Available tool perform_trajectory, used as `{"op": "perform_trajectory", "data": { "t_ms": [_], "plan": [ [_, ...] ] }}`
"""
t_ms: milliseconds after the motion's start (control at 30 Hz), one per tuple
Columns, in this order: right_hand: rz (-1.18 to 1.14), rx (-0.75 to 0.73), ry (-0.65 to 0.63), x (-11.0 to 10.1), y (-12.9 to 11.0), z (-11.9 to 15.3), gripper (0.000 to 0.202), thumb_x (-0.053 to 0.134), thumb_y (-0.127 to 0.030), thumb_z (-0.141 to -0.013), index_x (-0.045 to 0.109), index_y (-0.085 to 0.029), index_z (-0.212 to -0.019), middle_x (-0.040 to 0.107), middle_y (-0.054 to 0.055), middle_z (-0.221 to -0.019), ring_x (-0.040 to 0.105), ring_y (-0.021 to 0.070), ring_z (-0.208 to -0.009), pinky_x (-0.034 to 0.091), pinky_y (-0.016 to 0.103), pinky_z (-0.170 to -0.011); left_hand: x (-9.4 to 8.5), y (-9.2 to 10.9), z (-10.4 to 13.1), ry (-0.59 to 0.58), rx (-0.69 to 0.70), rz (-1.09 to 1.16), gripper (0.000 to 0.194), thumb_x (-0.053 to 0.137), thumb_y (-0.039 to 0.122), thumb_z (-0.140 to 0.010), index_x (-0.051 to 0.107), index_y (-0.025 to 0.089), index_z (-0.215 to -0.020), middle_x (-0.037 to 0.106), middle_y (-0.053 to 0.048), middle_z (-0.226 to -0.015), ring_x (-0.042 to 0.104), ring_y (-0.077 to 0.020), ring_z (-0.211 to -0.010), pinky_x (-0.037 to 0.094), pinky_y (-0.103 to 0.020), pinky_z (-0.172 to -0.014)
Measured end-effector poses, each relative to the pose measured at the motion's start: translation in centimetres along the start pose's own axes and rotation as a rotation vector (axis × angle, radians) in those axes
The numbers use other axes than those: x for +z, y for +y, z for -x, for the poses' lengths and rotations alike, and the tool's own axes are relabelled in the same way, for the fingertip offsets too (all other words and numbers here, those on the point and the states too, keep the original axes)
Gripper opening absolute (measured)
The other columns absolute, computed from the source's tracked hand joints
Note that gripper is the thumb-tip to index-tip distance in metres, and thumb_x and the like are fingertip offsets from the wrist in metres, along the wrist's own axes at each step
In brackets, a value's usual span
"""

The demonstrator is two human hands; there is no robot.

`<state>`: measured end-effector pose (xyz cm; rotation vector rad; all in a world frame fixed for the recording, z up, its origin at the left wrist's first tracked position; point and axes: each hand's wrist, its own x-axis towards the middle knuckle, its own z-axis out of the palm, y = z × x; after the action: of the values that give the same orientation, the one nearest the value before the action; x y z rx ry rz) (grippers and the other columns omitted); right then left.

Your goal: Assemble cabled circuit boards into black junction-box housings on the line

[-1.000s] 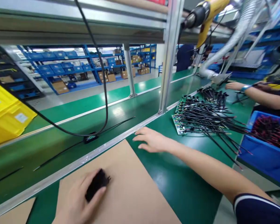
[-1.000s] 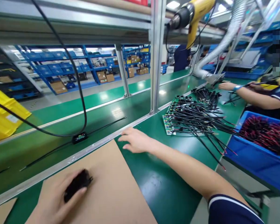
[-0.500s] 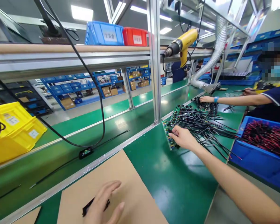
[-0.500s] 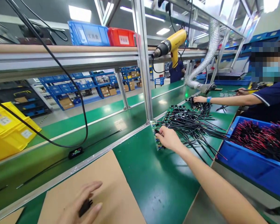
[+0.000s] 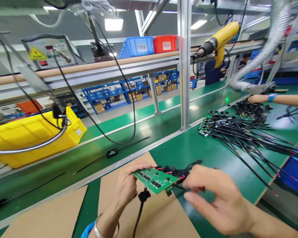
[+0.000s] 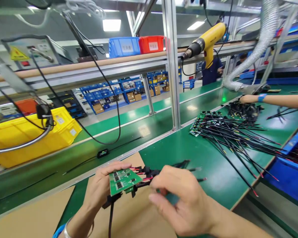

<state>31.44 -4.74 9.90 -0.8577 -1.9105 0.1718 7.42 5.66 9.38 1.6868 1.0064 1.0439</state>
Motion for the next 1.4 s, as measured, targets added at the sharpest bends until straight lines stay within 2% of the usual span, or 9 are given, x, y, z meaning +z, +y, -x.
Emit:
{"op": "perform_trajectory", "data": {
  "t_ms": [133, 267, 367, 600, 833, 1100, 1233, 1333, 1400],
  "plan": [
    [0.087, 0.076, 0.087, 1.3, 1.3, -1.5, 0.041, 0.057, -0.011, -0.079, 0.046, -0.029, -0.114, 0.054, 0.008, -0.103, 0.053, 0.0256, -0.096, 0.048, 0.040, -0.076, -1.7, 1.0, 0.1, 0.018, 0.031, 0.086, 0.023, 0.060, 0.016, -0.069, 0.079, 0.019, -0.081, 0.075, -0.008, -0.090, 0.067, -0.0259, -0.093, 0.053, -0.033, -0.082],
    [0.030, 0.107, -0.149, 3.8, 3.1, -3.0, 0.056, 0.060, -0.015, -0.075, 0.046, -0.024, -0.129, 0.052, 0.013, -0.128, 0.047, 0.0306, -0.118, 0.044, 0.047, -0.097, -1.9, 1.1, 0.0, 0.000, 0.021, 0.183, 0.015, 0.067, 0.024, -0.067, 0.078, 0.016, -0.071, 0.074, -0.011, -0.085, 0.069, -0.0269, -0.083, 0.055, -0.036, -0.077],
    [-0.215, 0.183, -0.324, 5.7, 4.3, -4.1, 0.047, 0.057, -0.013, -0.077, 0.054, -0.023, -0.123, 0.061, 0.008, -0.123, 0.056, 0.0262, -0.112, 0.046, 0.040, -0.096, -1.5, 0.6, 0.3, 0.022, -0.003, 0.256, 0.023, 0.069, 0.030, -0.068, 0.078, 0.016, -0.084, 0.073, -0.011, -0.093, 0.069, -0.0281, -0.088, 0.055, -0.039, -0.082],
    [0.054, 0.469, -0.101, 7.9, 3.4, -6.3, 0.032, 0.051, -0.014, -0.081, 0.052, -0.022, -0.112, 0.069, 0.008, -0.100, 0.064, 0.0261, -0.092, 0.048, 0.035, -0.078, 0.9, -1.1, 2.4, -0.067, 0.035, 0.697, 0.073, 0.065, 0.072, -0.067, 0.063, 0.018, -0.117, 0.064, -0.014, -0.121, 0.055, -0.0355, -0.120, 0.045, -0.049, -0.100],
    [-0.053, 0.471, -0.423, 6.3, -0.2, -8.0, 0.004, 0.050, -0.025, -0.088, 0.050, -0.022, -0.085, 0.066, 0.003, -0.081, 0.060, 0.0182, -0.067, 0.042, 0.026, -0.057, 2.1, 0.0, 2.9, 0.198, 0.007, 0.629, 0.042, 0.080, 0.032, -0.068, 0.062, 0.021, -0.104, 0.067, -0.002, -0.093, 0.065, -0.0187, -0.085, 0.052, -0.034, -0.084],
    [-0.211, 0.539, -1.082, 0.6, 5.0, -8.3, 0.036, 0.058, -0.055, -0.084, 0.065, -0.021, -0.075, 0.057, -0.001, -0.060, 0.051, 0.0145, -0.050, 0.036, 0.024, -0.045, -6.9, 0.8, 7.9, -0.373, -0.696, 0.128, 0.027, 0.074, 0.022, -0.062, 0.062, 0.015, -0.085, 0.061, 0.000, -0.072, 0.042, -0.0037, -0.039, 0.021, -0.015, -0.033],
    [-0.140, 0.446, -1.211, 4.0, 9.6, -6.3, 0.040, 0.077, -0.049, -0.066, 0.072, -0.021, -0.094, 0.063, -0.001, -0.070, 0.058, 0.0183, -0.062, 0.040, 0.025, -0.053, -4.5, -1.9, 9.6, -0.582, -0.799, -0.079, 0.038, 0.073, 0.041, -0.068, 0.062, 0.015, -0.094, 0.062, -0.001, -0.077, 0.044, -0.0060, -0.044, 0.033, -0.016, -0.035],
    [-0.219, 0.369, -1.018, 8.6, 10.0, -5.8, 0.070, 0.076, -0.047, -0.069, 0.057, -0.020, -0.130, 0.067, 0.007, -0.105, 0.063, 0.0204, -0.084, 0.046, 0.026, -0.067, -1.9, -4.4, 9.8, -0.585, -0.772, -0.102, 0.041, 0.068, 0.048, -0.073, 0.062, 0.015, -0.098, 0.064, -0.004, -0.087, 0.047, -0.0084, -0.049, 0.037, -0.017, -0.035],
    [-0.258, 0.303, -0.955, 11.9, 9.5, -5.5, 0.048, 0.071, -0.039, -0.076, 0.062, -0.020, -0.119, 0.068, 0.005, -0.099, 0.062, 0.0185, -0.080, 0.046, 0.026, -0.067, -1.2, -5.7, 9.8, -0.579, -0.762, -0.109, 0.039, 0.065, 0.049, -0.075, 0.063, 0.014, -0.094, 0.066, -0.005, -0.086, 0.045, -0.0086, -0.047, 0.036, -0.018, -0.034]
  ]
}}
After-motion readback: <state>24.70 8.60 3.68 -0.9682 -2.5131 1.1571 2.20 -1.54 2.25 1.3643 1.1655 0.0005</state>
